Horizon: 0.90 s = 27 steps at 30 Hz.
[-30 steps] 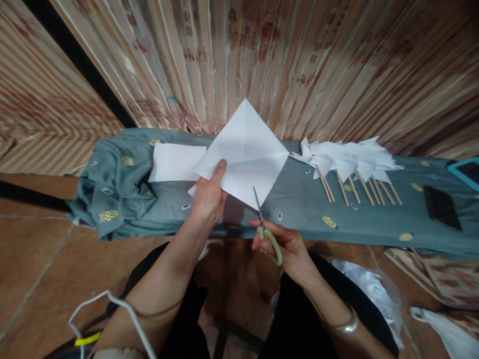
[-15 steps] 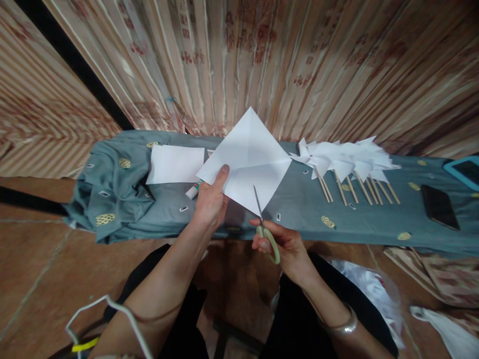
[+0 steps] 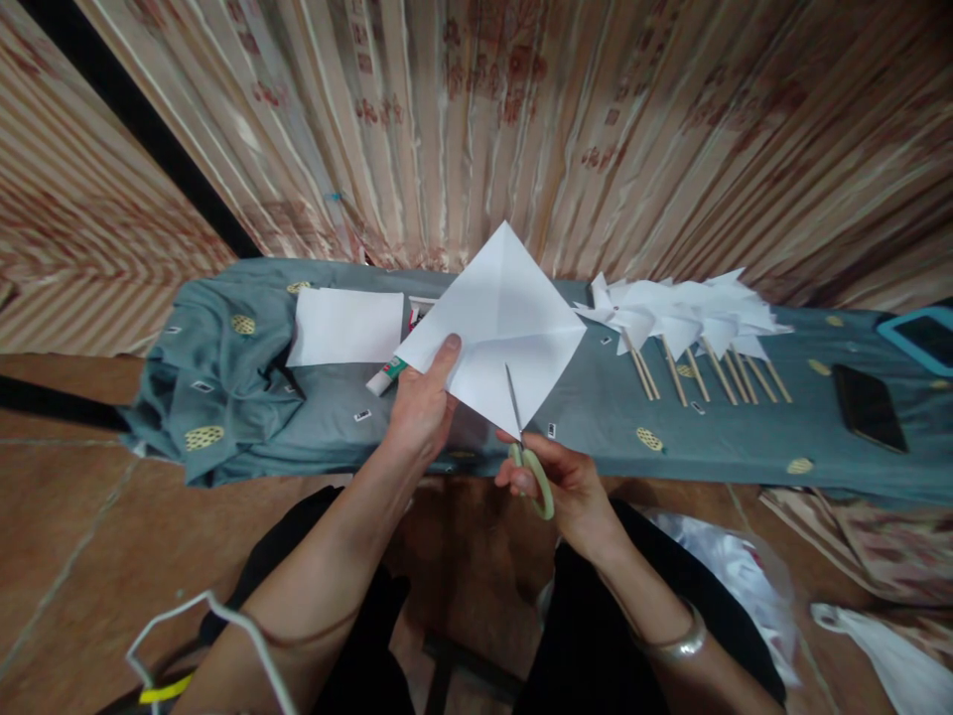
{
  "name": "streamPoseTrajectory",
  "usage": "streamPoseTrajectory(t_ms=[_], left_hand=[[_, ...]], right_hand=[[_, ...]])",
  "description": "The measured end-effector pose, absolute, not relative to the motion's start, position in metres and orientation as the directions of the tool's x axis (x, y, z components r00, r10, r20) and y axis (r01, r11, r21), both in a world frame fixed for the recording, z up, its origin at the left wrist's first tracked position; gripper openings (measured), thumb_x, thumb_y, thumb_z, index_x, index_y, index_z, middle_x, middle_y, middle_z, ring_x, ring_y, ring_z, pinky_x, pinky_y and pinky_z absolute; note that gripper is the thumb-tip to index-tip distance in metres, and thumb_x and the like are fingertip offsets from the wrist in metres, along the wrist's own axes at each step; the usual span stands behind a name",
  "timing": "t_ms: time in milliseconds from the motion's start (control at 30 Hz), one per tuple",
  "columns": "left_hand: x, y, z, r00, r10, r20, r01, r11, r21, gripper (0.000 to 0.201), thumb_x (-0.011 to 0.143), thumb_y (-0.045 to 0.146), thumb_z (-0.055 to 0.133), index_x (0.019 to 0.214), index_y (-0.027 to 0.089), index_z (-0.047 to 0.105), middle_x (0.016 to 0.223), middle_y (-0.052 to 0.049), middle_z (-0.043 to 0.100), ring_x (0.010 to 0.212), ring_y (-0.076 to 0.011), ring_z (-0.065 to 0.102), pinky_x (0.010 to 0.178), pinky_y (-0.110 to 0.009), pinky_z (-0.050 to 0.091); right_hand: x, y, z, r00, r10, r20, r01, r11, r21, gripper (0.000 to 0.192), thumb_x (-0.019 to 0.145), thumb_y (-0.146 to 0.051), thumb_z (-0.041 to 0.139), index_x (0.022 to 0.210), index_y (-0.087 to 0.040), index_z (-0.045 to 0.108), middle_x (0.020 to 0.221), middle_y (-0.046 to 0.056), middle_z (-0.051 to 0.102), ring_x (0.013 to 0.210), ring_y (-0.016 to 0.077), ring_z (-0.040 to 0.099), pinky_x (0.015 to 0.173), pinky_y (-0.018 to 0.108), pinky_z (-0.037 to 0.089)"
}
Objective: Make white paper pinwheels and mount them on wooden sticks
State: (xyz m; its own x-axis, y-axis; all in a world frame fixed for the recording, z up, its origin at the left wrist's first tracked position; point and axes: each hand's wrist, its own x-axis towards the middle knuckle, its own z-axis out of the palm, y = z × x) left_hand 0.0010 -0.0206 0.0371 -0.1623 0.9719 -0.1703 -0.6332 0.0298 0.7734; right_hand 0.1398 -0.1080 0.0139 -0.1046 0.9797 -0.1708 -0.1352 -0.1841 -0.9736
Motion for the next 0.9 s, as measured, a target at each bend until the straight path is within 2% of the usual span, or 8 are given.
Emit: streamPoseTrajectory(t_ms=[267,500,733,900], left_hand=[[0.0010,-0.0201,0.0376,-0.165,0.969,-0.184,-0.633,0.039,0.773,0.017,0.081,0.020,0.069,0.098,0.018,0.068,0.115,-0.010,0.074,0.127,-0.0270,0.058,0.108,-0.041,0.045],[0.0025,-0.0225,0.0336,-0.128,0.977,-0.173,-0.631,0.054,0.774,0.018,0.080,0.023,0.071,0.097,0.018,0.068,0.109,-0.010,0.076,0.124,-0.0274,0.060,0.107,-0.041,0.047],[0.0026,-0.0232,0.0344,-0.140,0.972,-0.188,-0.644,0.055,0.763,0.019,0.080,0.022,0.072,0.097,0.017,0.069,0.110,-0.011,0.076,0.120,-0.0284,0.063,0.105,-0.043,0.049],[0.0029,-0.0244,0.0323,-0.114,0.976,-0.187,-0.642,0.072,0.763,0.019,0.080,0.022,0.071,0.098,0.017,0.070,0.108,-0.010,0.076,0.118,-0.0281,0.064,0.104,-0.042,0.049]], right_hand=[[0.1383,-0.1079,0.0132,-0.075,0.966,-0.246,-0.158,-0.255,-0.954,0.049,0.060,-0.051,0.085,0.096,-0.018,0.074,0.063,0.001,0.067,0.054,0.0103,0.053,0.052,0.024,0.045],[0.1395,-0.1065,0.0167,-0.106,0.978,-0.181,-0.082,-0.190,-0.978,0.038,0.066,-0.055,0.080,0.071,-0.018,0.068,0.062,0.001,0.064,0.055,0.0097,0.049,0.050,0.022,0.041],[0.1385,-0.1072,0.0143,-0.095,0.969,-0.228,-0.143,-0.240,-0.960,0.044,0.065,-0.053,0.082,0.092,-0.020,0.072,0.063,0.000,0.067,0.053,0.0100,0.053,0.053,0.023,0.046],[0.1390,-0.1067,0.0162,-0.108,0.974,-0.198,-0.097,-0.209,-0.973,0.040,0.068,-0.056,0.079,0.066,-0.019,0.062,0.063,0.002,0.068,0.054,0.0099,0.053,0.050,0.021,0.043]])
